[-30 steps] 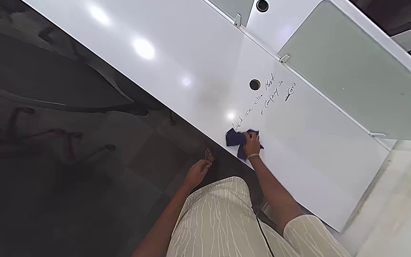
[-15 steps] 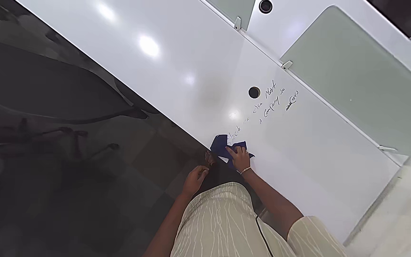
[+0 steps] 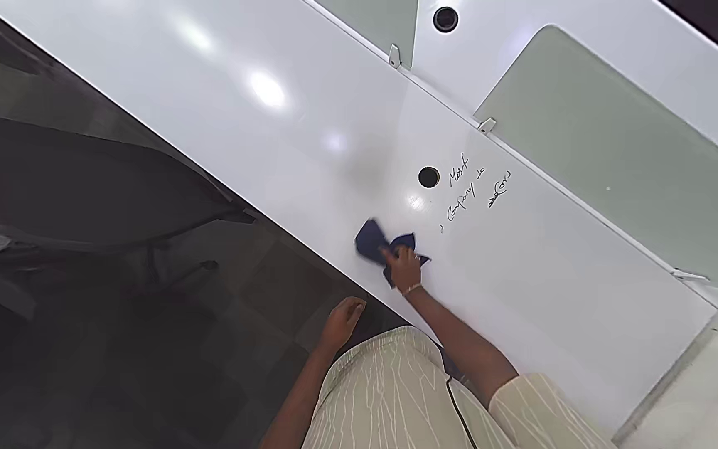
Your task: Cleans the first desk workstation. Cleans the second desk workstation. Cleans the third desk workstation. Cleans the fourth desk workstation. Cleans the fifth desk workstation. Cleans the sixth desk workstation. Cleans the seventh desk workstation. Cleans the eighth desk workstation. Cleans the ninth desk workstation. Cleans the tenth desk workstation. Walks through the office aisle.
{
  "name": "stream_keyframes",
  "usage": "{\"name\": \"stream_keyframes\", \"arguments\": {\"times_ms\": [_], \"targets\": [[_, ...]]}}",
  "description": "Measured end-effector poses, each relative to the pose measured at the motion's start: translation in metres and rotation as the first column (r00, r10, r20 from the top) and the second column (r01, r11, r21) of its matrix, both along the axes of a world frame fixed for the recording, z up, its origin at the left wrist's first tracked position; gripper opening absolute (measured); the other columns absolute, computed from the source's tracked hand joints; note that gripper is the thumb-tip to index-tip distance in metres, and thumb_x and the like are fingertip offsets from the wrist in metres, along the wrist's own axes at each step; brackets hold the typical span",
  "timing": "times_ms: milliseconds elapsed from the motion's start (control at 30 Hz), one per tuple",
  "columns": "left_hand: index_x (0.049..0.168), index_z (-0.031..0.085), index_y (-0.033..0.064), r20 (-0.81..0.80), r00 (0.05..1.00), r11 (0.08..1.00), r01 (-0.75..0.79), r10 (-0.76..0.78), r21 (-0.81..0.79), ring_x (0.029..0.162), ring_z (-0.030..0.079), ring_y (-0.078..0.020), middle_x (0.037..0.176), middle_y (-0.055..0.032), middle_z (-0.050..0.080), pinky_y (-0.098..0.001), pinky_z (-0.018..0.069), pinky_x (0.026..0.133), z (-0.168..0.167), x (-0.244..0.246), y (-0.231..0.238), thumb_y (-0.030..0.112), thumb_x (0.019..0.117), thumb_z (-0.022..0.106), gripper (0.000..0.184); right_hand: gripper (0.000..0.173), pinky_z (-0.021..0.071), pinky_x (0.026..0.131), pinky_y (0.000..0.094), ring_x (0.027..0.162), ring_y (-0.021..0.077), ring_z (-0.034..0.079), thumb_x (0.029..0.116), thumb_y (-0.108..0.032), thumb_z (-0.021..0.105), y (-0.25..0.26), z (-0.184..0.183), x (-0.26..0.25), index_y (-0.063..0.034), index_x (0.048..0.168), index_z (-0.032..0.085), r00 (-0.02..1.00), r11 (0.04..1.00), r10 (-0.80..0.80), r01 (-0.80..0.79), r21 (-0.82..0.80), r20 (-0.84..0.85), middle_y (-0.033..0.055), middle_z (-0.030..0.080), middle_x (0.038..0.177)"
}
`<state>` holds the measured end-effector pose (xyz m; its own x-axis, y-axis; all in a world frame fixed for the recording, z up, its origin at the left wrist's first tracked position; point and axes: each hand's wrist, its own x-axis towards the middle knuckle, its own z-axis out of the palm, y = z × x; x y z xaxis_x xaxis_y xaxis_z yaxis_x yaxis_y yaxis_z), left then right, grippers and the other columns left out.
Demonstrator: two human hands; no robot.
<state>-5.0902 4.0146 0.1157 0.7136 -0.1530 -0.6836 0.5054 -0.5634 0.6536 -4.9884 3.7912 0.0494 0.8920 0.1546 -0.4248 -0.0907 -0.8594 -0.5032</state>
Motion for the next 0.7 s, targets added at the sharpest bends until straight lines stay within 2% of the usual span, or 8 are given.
{"name": "stream_keyframes", "arguments": {"times_ms": [67,133,200,333,467,567,633,700], "targets": [[0.120,0.068,0.0054,0.004,1.000,1.000,0.020,-0.020,0.007,0.100,0.069,-0.0156,0.116,-0.0111,0.070,-0.0352,0.0569,0.091,0.000,0.009,-0.007,0.024,0.1050,0.054,0.027,0.055,0.0517,0.088,0.0613,0.118,0.0425,0.061,0.0976,-0.007,0.054,-0.010,-0.013,-0.017,-0.0431,0.137,0.063,0.984,0.985,0.157,-0.162,0.057,0.080,0.0166,0.067,0.126],[0.119,0.069,0.0061,0.004,1.000,0.999,0.027,-0.027,0.022,0.100,0.069,-0.0148,0.116,-0.0102,0.070,-0.0348,0.0570,0.091,0.000,0.017,-0.013,0.024,0.1052,0.054,0.027,0.047,0.0487,0.097,0.0652,0.125,0.0446,0.058,0.1009,-0.011,0.052,-0.039,-0.012,0.018,-0.0374,0.138,0.064,0.989,0.987,0.139,-0.142,0.073,0.042,0.0194,0.064,0.133],[0.119,0.068,0.0055,-0.006,0.999,0.999,0.032,-0.032,0.040,0.099,0.070,-0.0150,0.116,-0.0105,0.070,-0.0349,0.0580,0.090,0.001,0.026,-0.019,0.024,0.1056,0.054,0.027,0.043,0.0462,0.102,0.0657,0.130,0.0456,0.055,0.1011,-0.014,0.053,-0.078,-0.008,0.081,-0.0305,0.140,0.063,0.997,0.997,-0.073,0.074,-0.008,0.039,0.0226,0.060,0.139],[0.118,0.068,0.0050,-0.001,0.999,0.997,0.050,-0.050,0.065,0.098,0.069,-0.0135,0.113,-0.0094,0.070,-0.0330,0.0570,0.090,0.004,0.034,-0.029,0.023,0.1056,0.053,0.026,0.050,0.0523,0.089,0.0630,0.124,0.0477,0.055,0.0963,-0.011,0.061,-0.151,-0.018,0.162,-0.0274,0.143,0.061,0.882,0.880,-0.402,0.447,-0.163,0.245,0.0233,0.057,0.137],[0.118,0.068,0.0026,0.009,1.000,0.999,0.016,-0.016,0.037,0.097,0.070,-0.0146,0.111,-0.0109,0.071,-0.0339,0.0578,0.091,-0.001,0.035,-0.038,0.021,0.1050,0.054,0.027,0.045,0.0464,0.100,0.0671,0.127,0.0500,0.054,0.0972,-0.011,0.059,-0.133,-0.004,0.091,-0.0205,0.141,0.062,0.921,0.915,-0.379,0.387,-0.112,0.087,0.0271,0.058,0.138],[0.120,0.067,0.0022,-0.017,1.000,1.000,0.012,-0.012,0.009,0.098,0.071,-0.0153,0.112,-0.0115,0.071,-0.0340,0.0587,0.090,-0.006,0.039,-0.047,0.020,0.1051,0.054,0.027,0.052,0.0497,0.093,0.0648,0.120,0.0446,0.060,0.0947,-0.006,0.057,-0.121,-0.008,0.009,-0.0358,0.136,0.067,0.986,0.990,-0.129,0.135,-0.050,0.101,0.0191,0.066,0.128],[0.120,0.068,0.0032,-0.013,0.999,0.999,0.034,-0.033,0.004,0.098,0.071,-0.0154,0.112,-0.0109,0.072,-0.0341,0.0586,0.090,-0.008,0.042,-0.053,0.022,0.1051,0.054,0.027,0.045,0.0477,0.098,0.0646,0.125,0.0434,0.059,0.0995,-0.012,0.054,-0.152,-0.009,0.015,-0.0338,0.136,0.066,0.992,0.993,-0.112,0.113,-0.036,0.050,0.0189,0.066,0.131],[0.119,0.068,0.0042,-0.002,0.998,0.998,0.067,-0.067,0.016,0.097,0.070,-0.0145,0.111,-0.0101,0.072,-0.0335,0.0583,0.089,-0.007,0.043,-0.058,0.023,0.1056,0.053,0.028,0.036,0.0429,0.108,0.0633,0.130,0.0443,0.055,0.1036,-0.025,0.053,-0.202,-0.005,0.065,-0.0188,0.138,0.064,0.949,0.946,-0.315,0.312,-0.086,-0.019,0.0241,0.060,0.138]]}}
